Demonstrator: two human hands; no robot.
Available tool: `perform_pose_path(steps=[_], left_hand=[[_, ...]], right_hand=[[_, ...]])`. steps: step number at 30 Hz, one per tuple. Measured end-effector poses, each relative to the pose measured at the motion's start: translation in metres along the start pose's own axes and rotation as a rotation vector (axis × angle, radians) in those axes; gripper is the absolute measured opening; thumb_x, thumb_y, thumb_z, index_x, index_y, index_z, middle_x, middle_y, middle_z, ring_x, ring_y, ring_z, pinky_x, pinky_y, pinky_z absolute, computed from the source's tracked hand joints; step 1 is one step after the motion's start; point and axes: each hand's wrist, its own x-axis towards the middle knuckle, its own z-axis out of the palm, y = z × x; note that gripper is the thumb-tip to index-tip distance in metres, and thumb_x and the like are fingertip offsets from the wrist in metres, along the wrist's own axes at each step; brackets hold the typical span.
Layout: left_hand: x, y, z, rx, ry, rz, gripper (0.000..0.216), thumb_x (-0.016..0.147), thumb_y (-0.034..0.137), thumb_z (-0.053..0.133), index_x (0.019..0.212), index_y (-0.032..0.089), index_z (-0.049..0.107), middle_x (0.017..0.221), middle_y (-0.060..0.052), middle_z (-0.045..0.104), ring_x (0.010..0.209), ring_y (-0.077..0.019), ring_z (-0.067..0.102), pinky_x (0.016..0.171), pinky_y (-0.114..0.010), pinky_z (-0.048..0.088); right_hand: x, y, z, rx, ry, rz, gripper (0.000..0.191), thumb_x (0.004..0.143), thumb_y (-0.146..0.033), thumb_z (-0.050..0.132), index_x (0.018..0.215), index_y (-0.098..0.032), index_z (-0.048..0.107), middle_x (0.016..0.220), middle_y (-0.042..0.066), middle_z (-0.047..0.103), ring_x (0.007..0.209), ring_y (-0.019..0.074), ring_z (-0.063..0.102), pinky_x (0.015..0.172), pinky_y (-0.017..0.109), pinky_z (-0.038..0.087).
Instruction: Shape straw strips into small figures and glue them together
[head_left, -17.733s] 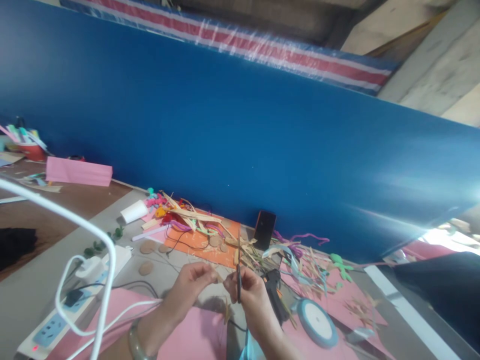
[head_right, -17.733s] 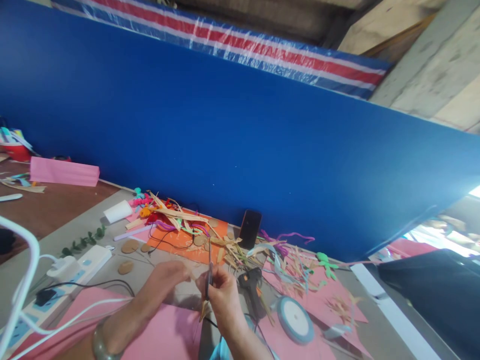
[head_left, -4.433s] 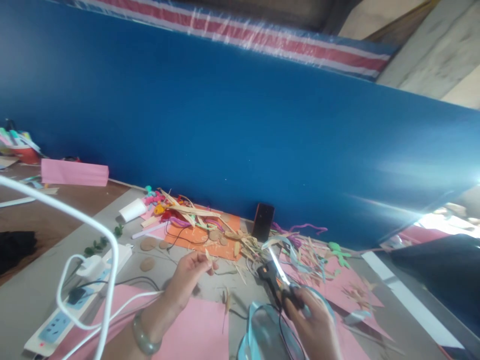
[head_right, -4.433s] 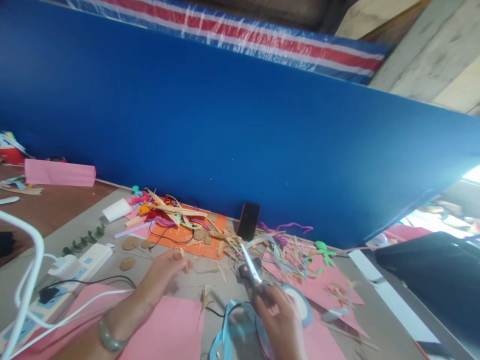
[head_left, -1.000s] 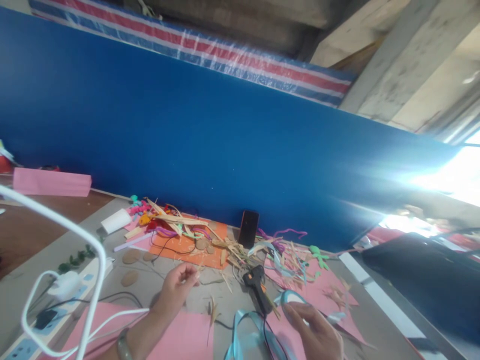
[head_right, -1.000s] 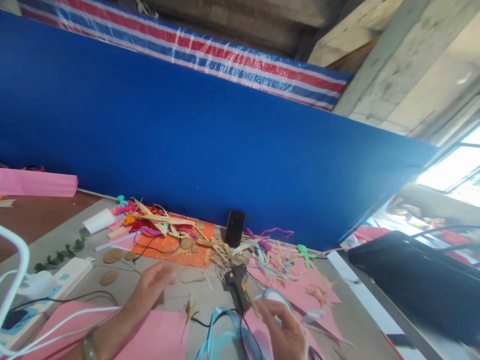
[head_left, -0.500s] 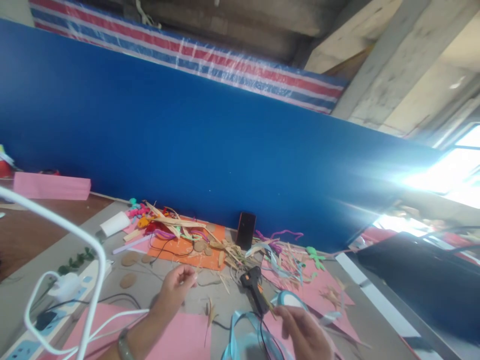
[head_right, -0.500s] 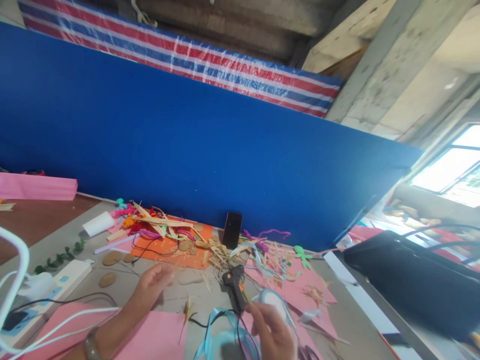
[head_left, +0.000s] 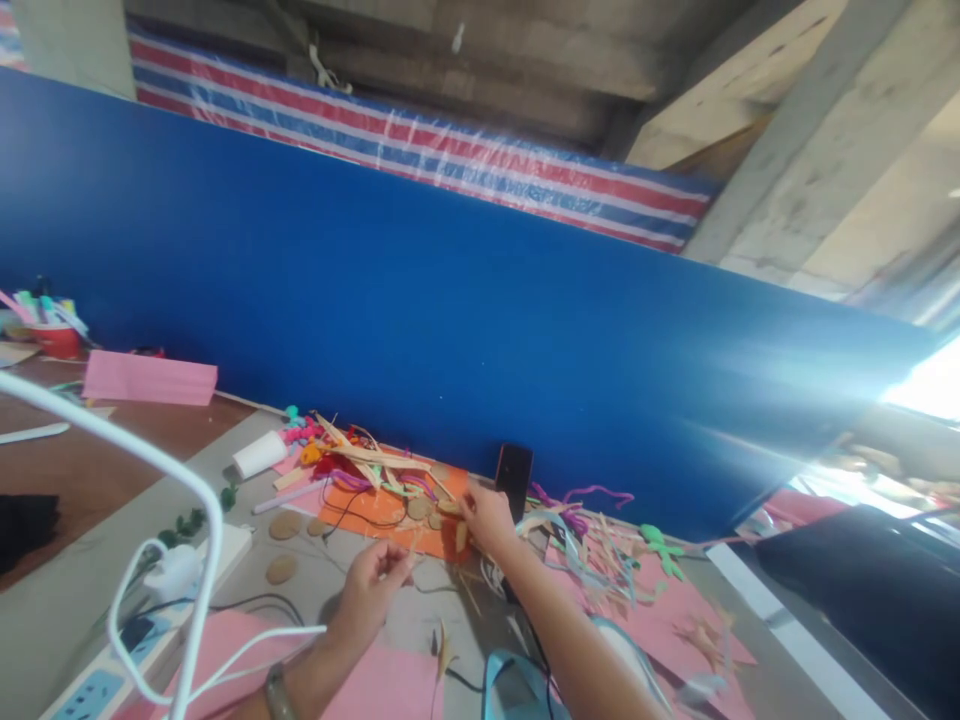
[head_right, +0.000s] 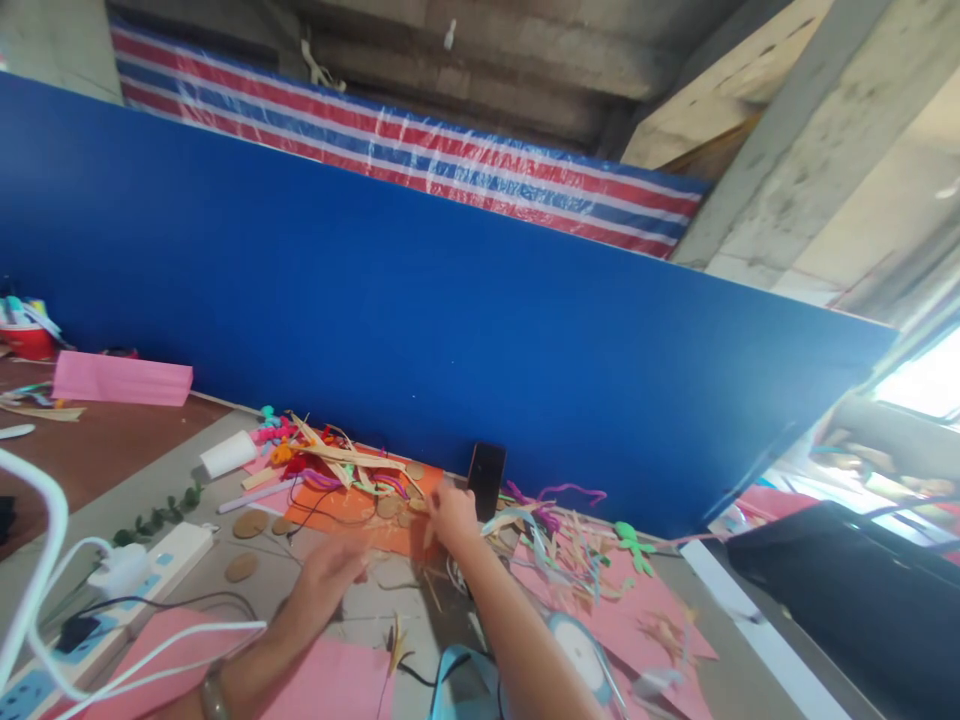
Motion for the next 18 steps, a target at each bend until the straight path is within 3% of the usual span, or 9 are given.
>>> perform_pose_path(steps=[3, 9, 14, 18], left_hand=[[0.003, -0.002, -0.001, -0.011, 0.022, -0.002, 0.026, 0.069, 0.039, 0.070, 0.063, 0.016, 0.059, 0.054, 0.001, 0.059, 0.054, -0.0142, 0.057, 0.058, -0.026, 0.047], [0.007, -0.006, 0.000, -0.043, 0.039, -0.002, 0.025, 0.071, 0.038, 0.069, 0.064, 0.016, 0.058, 0.055, 0.001, 0.059, 0.055, -0.0140, 0.058, 0.058, -0.025, 0.046], [0.005, -0.003, 0.000, -0.028, 0.047, -0.026, 0.028, 0.068, 0.042, 0.071, 0.064, 0.016, 0.059, 0.057, 0.000, 0.060, 0.057, -0.0151, 0.059, 0.059, -0.026, 0.047], [0.005, -0.003, -0.001, -0.002, 0.036, -0.014, 0.027, 0.068, 0.040, 0.071, 0.063, 0.016, 0.059, 0.057, 0.000, 0.060, 0.057, -0.0155, 0.058, 0.060, -0.027, 0.046]], right_hand=[[0.029, -0.005, 0.019, -0.073, -0.071, 0.077, 0.029, 0.091, -0.031, 0.057, 0.115, -0.016, 0.058, 0.115, 0.008, 0.061, 0.098, 0.0209, 0.061, 0.083, 0.042, 0.051], [0.052, -0.004, 0.033, -0.032, -0.156, 0.178, 0.031, 0.091, -0.031, 0.057, 0.118, -0.016, 0.056, 0.119, 0.009, 0.058, 0.099, 0.0214, 0.061, 0.083, 0.041, 0.052], [0.056, 0.004, 0.011, 0.210, -0.142, 0.145, 0.029, 0.091, -0.031, 0.057, 0.117, -0.017, 0.057, 0.118, 0.008, 0.059, 0.097, 0.0206, 0.062, 0.081, 0.040, 0.053], [0.054, 0.005, -0.021, 0.488, -0.042, 0.045, 0.026, 0.086, -0.035, 0.060, 0.097, -0.012, 0.065, 0.095, 0.006, 0.069, 0.087, 0.0199, 0.065, 0.079, 0.034, 0.051]])
